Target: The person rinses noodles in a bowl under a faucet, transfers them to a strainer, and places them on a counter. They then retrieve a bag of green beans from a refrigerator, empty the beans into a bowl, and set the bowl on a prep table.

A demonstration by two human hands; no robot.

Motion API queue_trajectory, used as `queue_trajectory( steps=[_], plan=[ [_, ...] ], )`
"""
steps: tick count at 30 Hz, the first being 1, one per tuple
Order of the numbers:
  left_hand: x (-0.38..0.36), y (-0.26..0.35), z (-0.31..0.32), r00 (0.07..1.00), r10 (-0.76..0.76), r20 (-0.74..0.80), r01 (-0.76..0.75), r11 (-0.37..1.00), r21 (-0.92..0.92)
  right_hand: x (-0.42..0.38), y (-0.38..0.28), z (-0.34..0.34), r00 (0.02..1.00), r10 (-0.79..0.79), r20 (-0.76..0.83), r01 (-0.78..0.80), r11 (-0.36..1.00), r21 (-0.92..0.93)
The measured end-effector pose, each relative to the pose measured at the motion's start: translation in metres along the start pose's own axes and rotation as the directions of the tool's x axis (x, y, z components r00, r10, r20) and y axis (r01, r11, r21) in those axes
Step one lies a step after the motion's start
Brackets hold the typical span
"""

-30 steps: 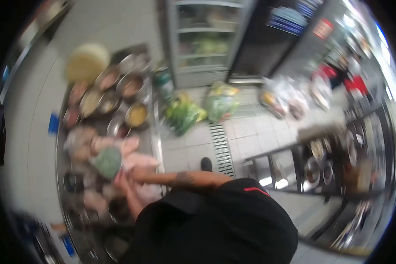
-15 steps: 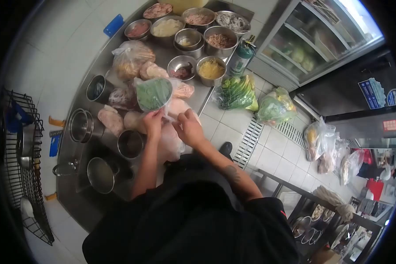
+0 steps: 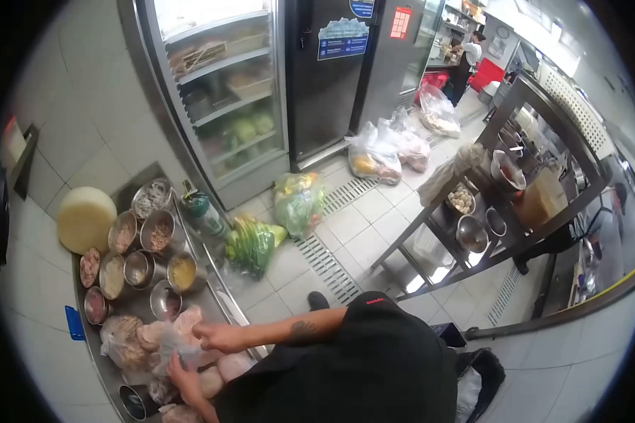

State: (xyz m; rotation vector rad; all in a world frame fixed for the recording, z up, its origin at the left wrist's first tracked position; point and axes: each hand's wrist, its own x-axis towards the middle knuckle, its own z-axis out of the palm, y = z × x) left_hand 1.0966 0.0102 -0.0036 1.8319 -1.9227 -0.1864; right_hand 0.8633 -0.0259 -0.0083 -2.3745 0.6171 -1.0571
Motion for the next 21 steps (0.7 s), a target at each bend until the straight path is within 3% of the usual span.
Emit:
queue_trajectory(
  steps=[2, 3, 4, 5, 6, 7, 8, 9, 10, 12, 13, 15, 16, 17, 18, 20, 21],
  plan=[
    [0.006, 0.004, 0.002, 0.998, 0.015, -0.057, -0.014, 0.999, 0.029, 0.003, -0.007, -0.001, 0.998, 0.058, -0.005, -0.058, 0.997, 0.049],
    [0.010, -0.010, 0.009, 0.997, -0.072, 0.008, 0.072, 0.997, -0.037, 0.003, -0.010, -0.001, 0.998, 0.055, -0.014, -0.054, 0.997, 0.045],
    [0.014, -0.014, 0.009, 0.985, -0.153, 0.080, 0.161, 0.982, -0.096, 0.005, -0.019, -0.005, 0.973, 0.217, -0.074, -0.181, 0.924, 0.335],
    [0.013, -0.017, 0.010, 0.999, -0.030, -0.033, 0.023, 0.979, -0.205, 0.006, -0.023, -0.008, 0.920, 0.383, -0.078, -0.263, 0.755, 0.601],
    [0.012, -0.021, 0.009, 0.999, -0.025, -0.033, 0.018, 0.979, -0.205, 0.001, -0.014, -0.002, 0.920, 0.383, -0.083, -0.261, 0.757, 0.599],
    [0.011, -0.023, 0.006, 0.999, -0.043, 0.017, 0.046, 0.968, -0.247, -0.008, 0.004, 0.012, 0.852, 0.508, 0.127, -0.383, 0.439, 0.813],
    [0.012, -0.024, 0.004, 0.996, -0.060, 0.067, 0.077, 0.955, -0.288, -0.017, 0.023, 0.030, 0.764, 0.533, 0.364, -0.460, 0.052, 0.887],
    [0.015, -0.021, 0.005, 0.997, -0.055, 0.057, 0.069, 0.953, -0.296, -0.021, 0.040, 0.050, 0.645, 0.612, 0.458, -0.565, -0.022, 0.825],
    [0.017, -0.020, 0.004, 0.999, -0.006, 0.037, 0.016, 0.962, -0.272, -0.015, 0.042, 0.054, 0.648, 0.612, 0.452, -0.563, -0.014, 0.826],
    [0.018, -0.021, 0.005, 0.999, 0.040, 0.015, -0.035, 0.968, -0.247, -0.008, 0.047, 0.063, 0.452, 0.671, 0.587, -0.784, -0.016, 0.621],
    [0.018, -0.023, 0.008, 0.999, 0.047, 0.003, -0.045, 0.965, -0.260, -0.003, 0.050, 0.073, 0.453, 0.669, 0.589, -0.785, -0.012, 0.619],
    [0.016, -0.022, 0.006, 0.999, 0.044, -0.013, -0.046, 0.962, -0.268, 0.009, 0.058, 0.099, 0.641, 0.593, 0.488, -0.677, 0.137, 0.723],
    [0.015, -0.015, 0.003, 0.998, -0.058, -0.020, 0.047, 0.936, -0.350, 0.014, 0.054, 0.101, 0.723, 0.540, 0.430, -0.608, 0.202, 0.768],
    [0.014, -0.013, 0.000, 0.987, -0.157, -0.019, 0.134, 0.893, -0.430, 0.018, 0.051, 0.102, 0.744, 0.531, 0.406, -0.569, 0.185, 0.801],
    [0.012, -0.021, 0.002, 0.987, -0.162, -0.019, 0.138, 0.893, -0.429, 0.020, 0.053, 0.100, 0.744, 0.528, 0.410, -0.571, 0.183, 0.800],
    [0.009, -0.052, 0.006, 0.956, -0.204, -0.209, 0.074, 0.861, -0.502, 0.022, 0.058, 0.100, 0.681, 0.597, 0.425, -0.629, 0.179, 0.756],
    [0.007, -0.066, 0.007, 0.954, -0.217, -0.209, 0.067, 0.828, -0.556, 0.022, 0.060, 0.097, 0.677, 0.618, 0.399, -0.606, 0.162, 0.778]
  ],
)
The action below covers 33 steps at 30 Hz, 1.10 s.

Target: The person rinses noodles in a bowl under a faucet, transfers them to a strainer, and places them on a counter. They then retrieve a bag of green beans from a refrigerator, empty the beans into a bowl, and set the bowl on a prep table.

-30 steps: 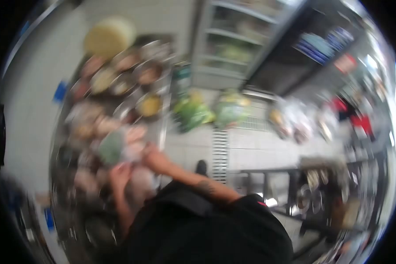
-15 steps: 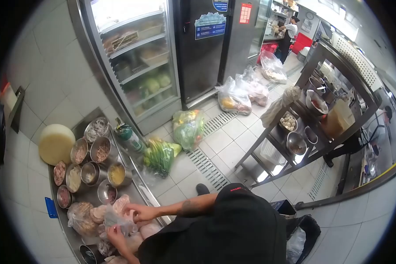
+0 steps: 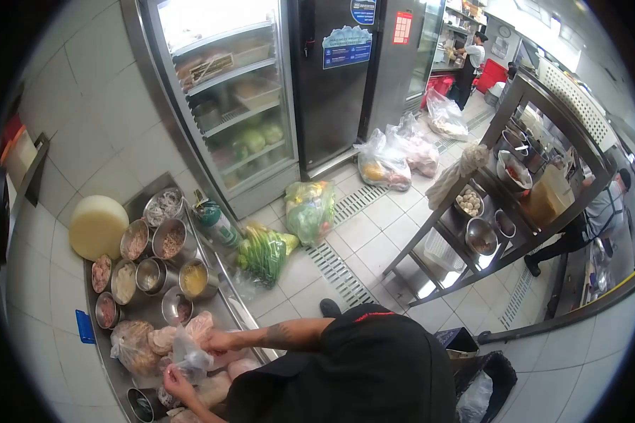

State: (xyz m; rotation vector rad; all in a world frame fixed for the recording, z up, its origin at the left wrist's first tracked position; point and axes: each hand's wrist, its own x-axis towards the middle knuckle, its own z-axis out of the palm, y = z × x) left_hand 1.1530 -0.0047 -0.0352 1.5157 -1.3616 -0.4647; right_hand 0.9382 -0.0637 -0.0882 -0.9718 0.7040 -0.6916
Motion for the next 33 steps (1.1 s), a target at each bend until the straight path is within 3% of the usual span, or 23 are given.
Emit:
queue_trajectory(
  steps=[1, 3, 5, 7, 9, 11, 12, 13, 15, 16, 18, 21, 23, 24, 25, 27, 28, 31, 33],
  plan=[
    [-0.003, 0.001, -0.002, 1.000, -0.003, -0.001, 0.003, 1.000, -0.001, -0.003, -0.004, 0.002, 1.000, 0.003, 0.000, -0.003, 1.000, -0.001],
    [-0.007, 0.004, 0.006, 0.980, -0.176, -0.089, 0.180, 0.983, 0.035, -0.009, -0.019, 0.000, 0.999, -0.022, -0.038, 0.020, 0.998, -0.066],
    [-0.009, 0.014, 0.014, 0.981, -0.179, -0.073, 0.182, 0.982, 0.048, -0.011, -0.023, -0.001, 0.996, -0.018, -0.083, 0.013, 0.999, -0.052],
    [-0.011, 0.017, 0.018, 0.996, 0.058, -0.070, -0.047, 0.988, 0.147, -0.009, -0.023, -0.001, 0.994, -0.004, -0.107, 0.013, 0.996, 0.086],
    [-0.012, 0.052, 0.023, 0.998, 0.039, -0.055, -0.029, 0.985, 0.172, -0.009, -0.018, -0.006, 0.997, -0.006, -0.076, 0.012, 0.997, 0.072],
    [-0.013, 0.078, 0.024, 0.970, 0.240, -0.042, -0.209, 0.910, 0.358, -0.007, -0.012, -0.007, 0.999, -0.008, -0.040, 0.010, 0.998, 0.060],
    [-0.012, 0.087, 0.020, 0.961, 0.270, 0.064, -0.268, 0.842, 0.469, -0.005, -0.010, -0.007, 0.997, 0.006, -0.071, -0.002, 0.999, 0.050],
    [-0.012, 0.086, 0.018, 0.961, 0.268, 0.062, -0.265, 0.841, 0.472, -0.007, -0.012, -0.005, 0.994, 0.018, -0.106, -0.013, 0.999, 0.042],
    [-0.009, 0.081, 0.020, 0.928, 0.196, 0.317, -0.308, 0.883, 0.355, -0.012, -0.016, -0.002, 0.997, 0.023, -0.079, -0.015, 0.995, 0.102],
    [-0.006, 0.071, 0.023, 0.920, 0.203, 0.335, -0.320, 0.883, 0.344, -0.019, -0.021, 0.001, 0.998, 0.027, -0.054, -0.018, 0.987, 0.162],
    [-0.003, 0.048, 0.029, 0.942, 0.090, 0.324, -0.199, 0.926, 0.321, -0.030, -0.028, 0.011, 0.999, -0.023, -0.045, 0.030, 0.983, 0.181],
    [0.000, 0.057, 0.028, 0.962, 0.152, 0.226, -0.206, 0.949, 0.238, -0.028, -0.024, 0.018, 0.995, -0.067, 0.074, 0.044, 0.960, 0.278],
    [0.001, 0.059, 0.031, 0.947, 0.173, 0.272, -0.232, 0.951, 0.203, -0.004, -0.005, 0.022, 0.946, -0.322, 0.020, 0.322, 0.939, -0.118],
    [0.000, 0.058, 0.030, 0.930, 0.200, 0.308, -0.258, 0.952, 0.163, -0.004, -0.007, 0.026, 0.847, -0.531, -0.017, 0.504, 0.813, -0.290],
    [0.000, 0.055, 0.027, 0.930, 0.195, 0.311, -0.256, 0.951, 0.171, 0.000, -0.003, 0.023, 0.848, -0.530, -0.018, 0.504, 0.816, -0.281],
    [0.001, 0.049, 0.021, 0.973, 0.153, 0.174, -0.179, 0.973, 0.144, 0.010, 0.003, 0.017, 0.887, -0.461, 0.011, 0.437, 0.832, -0.341],
    [0.005, 0.027, 0.013, 0.991, 0.092, 0.099, -0.103, 0.988, 0.117, -0.006, -0.012, 0.017, 0.843, -0.538, -0.017, 0.489, 0.779, -0.394],
    [0.007, 0.022, -0.004, 0.992, 0.118, -0.046, -0.108, 0.978, 0.181, -0.025, -0.011, 0.006, 0.869, -0.494, -0.011, 0.431, 0.770, -0.470],
    [-0.003, 0.019, 0.006, 0.987, 0.154, -0.042, -0.137, 0.953, 0.269, -0.034, -0.010, 0.007, 0.889, -0.455, -0.047, 0.380, 0.793, -0.476]
  ],
)
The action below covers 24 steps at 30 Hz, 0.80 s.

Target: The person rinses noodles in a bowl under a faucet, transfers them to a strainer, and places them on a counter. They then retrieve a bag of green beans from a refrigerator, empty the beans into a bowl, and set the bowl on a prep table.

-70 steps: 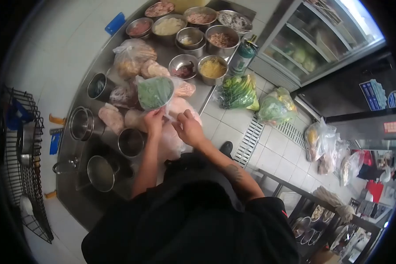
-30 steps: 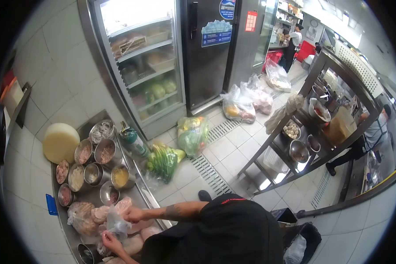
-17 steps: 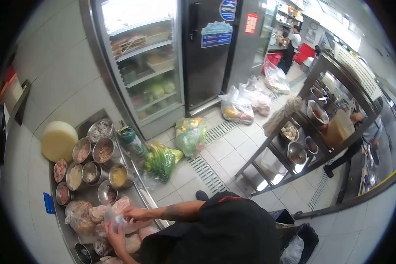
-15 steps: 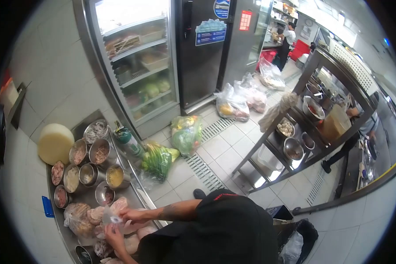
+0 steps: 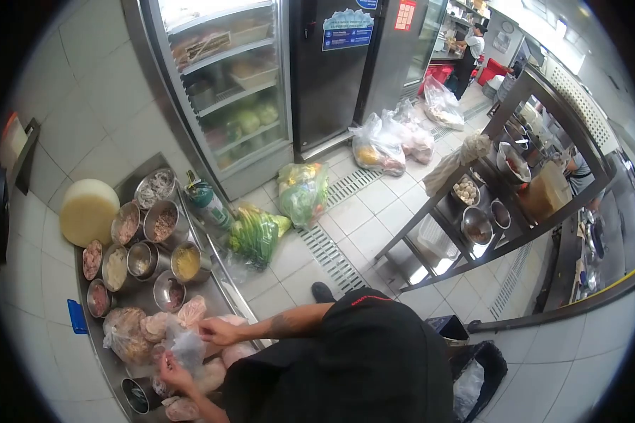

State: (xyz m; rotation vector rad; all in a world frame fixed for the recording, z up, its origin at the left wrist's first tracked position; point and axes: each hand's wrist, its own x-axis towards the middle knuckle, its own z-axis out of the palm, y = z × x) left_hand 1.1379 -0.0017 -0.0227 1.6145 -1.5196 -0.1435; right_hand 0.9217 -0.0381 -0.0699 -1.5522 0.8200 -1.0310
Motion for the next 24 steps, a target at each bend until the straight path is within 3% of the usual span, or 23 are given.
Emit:
queue_trajectory(
  steps=[2, 4, 6, 8, 10, 11, 12, 13, 15, 16, 19, 21, 22, 24],
  plan=[
    [-0.009, 0.004, 0.018, 0.991, -0.130, 0.037, 0.135, 0.962, -0.237, -0.003, 0.009, 0.004, 0.997, -0.060, -0.056, 0.051, 0.989, -0.142],
    [-0.010, 0.016, 0.022, 0.991, -0.098, 0.089, 0.117, 0.964, -0.239, -0.003, -0.002, 0.004, 0.997, -0.076, -0.019, 0.074, 0.994, -0.084],
    [-0.007, 0.036, 0.019, 0.981, 0.001, 0.192, 0.055, 0.957, -0.285, 0.000, -0.019, 0.003, 0.954, -0.293, -0.063, 0.286, 0.953, -0.100],
    [-0.005, 0.037, 0.017, 0.980, 0.002, 0.198, 0.056, 0.956, -0.286, 0.005, -0.018, -0.001, 0.947, -0.317, -0.045, 0.308, 0.941, -0.142],
    [0.001, 0.020, 0.013, 0.960, -0.269, 0.073, 0.279, 0.926, -0.254, 0.004, -0.018, -0.005, 0.986, -0.146, -0.081, 0.148, 0.989, 0.026],
    [0.003, 0.012, 0.007, 0.918, -0.396, 0.005, 0.385, 0.890, -0.245, 0.001, -0.022, -0.008, 0.985, -0.151, -0.078, 0.153, 0.988, 0.030],
    [0.001, 0.004, 0.002, 0.919, -0.395, -0.005, 0.382, 0.891, -0.246, -0.006, -0.025, -0.015, 0.992, -0.098, -0.074, 0.104, 0.991, 0.079],
    [0.001, 0.003, -0.003, 0.975, -0.219, -0.039, 0.211, 0.966, -0.151, -0.008, -0.023, -0.021, 0.997, -0.048, -0.067, 0.056, 0.991, 0.123],
    [0.002, 0.004, -0.003, 0.995, 0.090, -0.051, -0.089, 0.996, 0.022, -0.010, -0.021, -0.018, 0.995, -0.091, -0.039, 0.093, 0.994, 0.057],
    [0.001, 0.018, -0.005, 0.994, 0.091, -0.059, -0.090, 0.996, 0.018, -0.012, -0.019, -0.017, 0.993, -0.118, -0.014, 0.118, 0.993, 0.000],
    [-0.003, 0.059, -0.005, 0.991, 0.061, -0.121, -0.059, 0.998, 0.021, -0.012, -0.039, -0.017, 0.990, -0.112, 0.091, 0.107, 0.992, 0.062],
    [-0.007, 0.066, -0.007, 0.964, -0.160, 0.214, 0.220, 0.929, -0.298, -0.011, -0.045, -0.015, 0.978, -0.141, 0.154, 0.116, 0.980, 0.164],
    [-0.011, 0.057, -0.002, 0.963, -0.162, 0.214, 0.222, 0.930, -0.294, -0.010, -0.043, -0.013, 0.978, -0.141, 0.155, 0.114, 0.979, 0.168],
    [-0.021, 0.033, 0.016, 0.851, -0.212, 0.480, 0.411, 0.839, -0.357, -0.009, -0.033, -0.010, 0.913, 0.073, 0.401, -0.243, 0.887, 0.392]
  ],
)
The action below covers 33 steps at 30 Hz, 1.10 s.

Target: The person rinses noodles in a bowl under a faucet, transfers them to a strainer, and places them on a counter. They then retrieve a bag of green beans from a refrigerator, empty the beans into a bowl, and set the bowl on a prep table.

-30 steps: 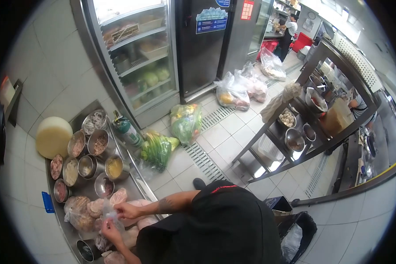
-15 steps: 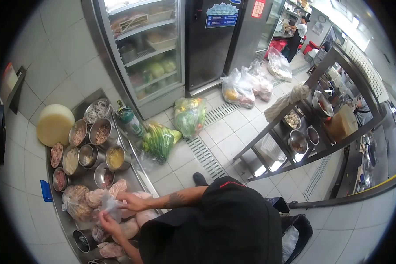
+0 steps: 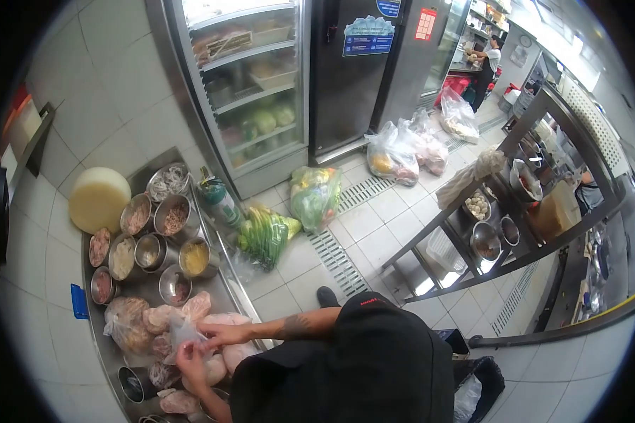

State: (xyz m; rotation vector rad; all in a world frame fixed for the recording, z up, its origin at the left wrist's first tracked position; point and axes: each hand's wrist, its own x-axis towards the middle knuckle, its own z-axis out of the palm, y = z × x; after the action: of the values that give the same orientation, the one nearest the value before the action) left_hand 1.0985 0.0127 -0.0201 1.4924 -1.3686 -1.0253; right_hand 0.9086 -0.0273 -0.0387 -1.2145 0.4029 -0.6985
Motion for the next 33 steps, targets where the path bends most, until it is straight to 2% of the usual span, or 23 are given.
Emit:
queue_trajectory(
  steps=[3, 4, 5, 6, 7, 8, 9, 10, 11, 12, 13, 14, 15, 16, 19, 21, 22, 25, 27, 28, 30, 32, 33],
  plan=[
    [-0.004, 0.019, 0.008, 0.994, -0.038, -0.098, 0.025, 0.991, -0.132, -0.002, 0.004, 0.000, 0.984, 0.060, -0.167, -0.073, 0.995, -0.074],
    [-0.011, 0.014, 0.003, 0.984, -0.043, -0.174, 0.007, 0.980, -0.198, 0.000, 0.020, -0.007, 0.969, -0.098, -0.226, 0.057, 0.982, -0.180],
    [-0.012, 0.012, -0.001, 0.967, -0.053, -0.248, -0.016, 0.964, -0.266, -0.002, 0.015, -0.008, 0.953, -0.015, -0.301, -0.042, 0.983, -0.179],
    [-0.016, 0.019, -0.002, 0.934, -0.075, -0.348, -0.056, 0.934, -0.352, 0.010, 0.058, -0.027, 0.929, -0.075, -0.362, -0.088, 0.906, -0.413],
    [-0.019, 0.017, -0.010, 0.909, -0.115, -0.401, -0.067, 0.908, -0.413, 0.023, 0.104, -0.042, 0.882, -0.188, -0.433, 0.103, 0.972, -0.213],
    [-0.017, 0.011, -0.011, 0.893, -0.151, -0.423, -0.153, 0.783, -0.602, 0.017, 0.068, -0.044, 0.871, -0.157, -0.465, 0.024, 0.960, -0.278],
    [-0.019, 0.006, -0.016, 0.866, -0.214, -0.452, -0.105, 0.806, -0.583, 0.005, 0.036, -0.035, 0.798, -0.226, -0.558, -0.288, 0.670, -0.684],
    [-0.021, 0.006, -0.012, 0.866, -0.209, -0.455, -0.172, 0.729, -0.663, 0.015, 0.070, -0.057, 0.691, -0.126, -0.711, -0.274, 0.866, -0.419],
    [-0.017, -0.001, -0.009, 0.863, -0.179, -0.473, -0.246, 0.668, -0.703, 0.011, 0.042, -0.058, 0.733, 0.076, -0.676, -0.342, 0.900, -0.270],
    [-0.021, -0.004, -0.010, 0.876, -0.176, -0.450, -0.229, 0.669, -0.707, 0.010, 0.015, -0.046, 0.714, 0.115, -0.690, -0.307, 0.938, -0.162],
    [-0.023, 0.005, -0.009, 0.887, -0.176, -0.427, -0.217, 0.658, -0.721, 0.011, 0.026, -0.047, 0.768, -0.097, -0.634, -0.108, 0.955, -0.277],
    [-0.022, 0.019, -0.005, 0.867, -0.238, -0.437, -0.207, 0.626, -0.752, 0.010, -0.013, -0.023, 0.812, -0.159, -0.561, -0.122, 0.894, -0.431],
    [-0.021, 0.022, -0.006, 0.866, -0.281, -0.413, -0.146, 0.648, -0.748, 0.003, -0.044, -0.003, 0.848, -0.390, -0.359, 0.010, 0.688, -0.725],
    [-0.020, 0.019, -0.008, 0.894, -0.207, -0.398, -0.156, 0.689, -0.708, -0.003, -0.064, 0.015, 0.845, -0.470, -0.255, 0.063, 0.560, -0.826],
    [-0.021, 0.040, 0.002, 0.865, -0.287, -0.411, -0.130, 0.663, -0.737, -0.029, -0.076, 0.036, 0.842, -0.540, -0.001, 0.298, 0.466, -0.833],
    [-0.017, 0.052, 0.007, 0.831, -0.004, -0.556, -0.160, 0.956, -0.247, -0.027, -0.068, 0.042, 0.856, -0.478, 0.197, 0.457, 0.523, -0.719],
    [-0.014, 0.049, 0.006, 0.829, -0.009, -0.559, -0.159, 0.954, -0.252, -0.020, -0.060, 0.041, 0.859, -0.472, 0.201, 0.456, 0.523, -0.720],
    [-0.013, 0.042, 0.004, 0.859, 0.123, -0.496, -0.035, 0.982, 0.183, 0.002, -0.034, 0.036, 0.897, -0.313, 0.312, 0.442, 0.652, -0.617],
    [-0.015, 0.048, 0.011, 0.855, 0.129, -0.503, -0.008, 0.972, 0.236, 0.014, -0.026, 0.040, 0.996, -0.052, -0.066, 0.018, 0.900, -0.436],
    [-0.018, 0.052, 0.016, 0.856, 0.129, -0.501, 0.026, 0.957, 0.290, 0.021, -0.014, 0.034, 0.997, -0.046, -0.058, 0.016, 0.900, -0.435],
    [-0.024, 0.052, 0.033, 0.853, 0.224, -0.471, -0.006, 0.907, 0.420, 0.037, 0.020, 0.014, 0.966, -0.240, 0.101, 0.217, 0.529, -0.820],
    [-0.033, 0.057, 0.051, 0.869, 0.308, -0.388, -0.089, 0.867, 0.490, 0.051, 0.047, 0.000, 0.921, -0.341, 0.188, 0.363, 0.577, -0.732],
    [-0.036, 0.062, 0.059, 0.867, 0.329, -0.374, -0.124, 0.870, 0.477, 0.061, 0.060, -0.004, 0.935, -0.353, 0.028, 0.257, 0.623, -0.739]
  ],
)
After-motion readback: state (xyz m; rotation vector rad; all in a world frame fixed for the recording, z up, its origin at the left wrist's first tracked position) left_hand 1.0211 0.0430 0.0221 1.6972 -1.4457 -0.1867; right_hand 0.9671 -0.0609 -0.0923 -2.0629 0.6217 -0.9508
